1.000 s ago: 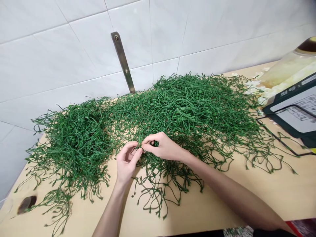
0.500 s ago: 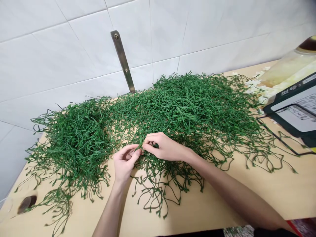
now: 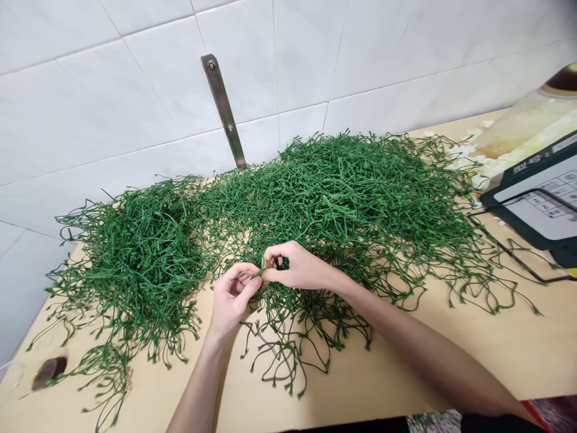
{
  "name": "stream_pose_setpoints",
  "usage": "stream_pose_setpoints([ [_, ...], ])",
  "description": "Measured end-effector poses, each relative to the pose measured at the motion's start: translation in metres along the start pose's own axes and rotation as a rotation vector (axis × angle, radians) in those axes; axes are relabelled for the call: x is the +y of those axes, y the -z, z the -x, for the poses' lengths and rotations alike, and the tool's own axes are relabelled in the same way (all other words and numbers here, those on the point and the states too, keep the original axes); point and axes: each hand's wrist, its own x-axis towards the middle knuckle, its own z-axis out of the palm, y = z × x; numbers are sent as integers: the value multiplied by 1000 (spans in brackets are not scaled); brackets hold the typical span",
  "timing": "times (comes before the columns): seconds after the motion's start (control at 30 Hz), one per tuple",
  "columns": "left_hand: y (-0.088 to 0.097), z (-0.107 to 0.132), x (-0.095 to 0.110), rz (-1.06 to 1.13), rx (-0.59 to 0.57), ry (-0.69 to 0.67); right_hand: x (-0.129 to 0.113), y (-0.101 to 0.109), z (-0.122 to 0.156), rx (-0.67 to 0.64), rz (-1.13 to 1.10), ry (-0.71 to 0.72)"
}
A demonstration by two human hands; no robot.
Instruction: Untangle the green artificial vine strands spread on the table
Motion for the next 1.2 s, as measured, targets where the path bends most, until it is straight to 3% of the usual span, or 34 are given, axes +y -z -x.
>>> stream_pose_setpoints([
  [0.3,-8,3,3,-28,-29,31,6,-6,0,11,128,-7],
  [0.63,-5,3,-5,-112,-32,-74,-3,0,3,-26,92,-29],
  [0.87,-5,3,1,-131,-89,-39,3,-3,2,-10,209,94],
  [1.03,-8,5,-3,-122,-24,58,5,-10,1,84,199,175],
  [1.2,-10,6,-16,109,91,145,3,-17,1,144,104,242],
])
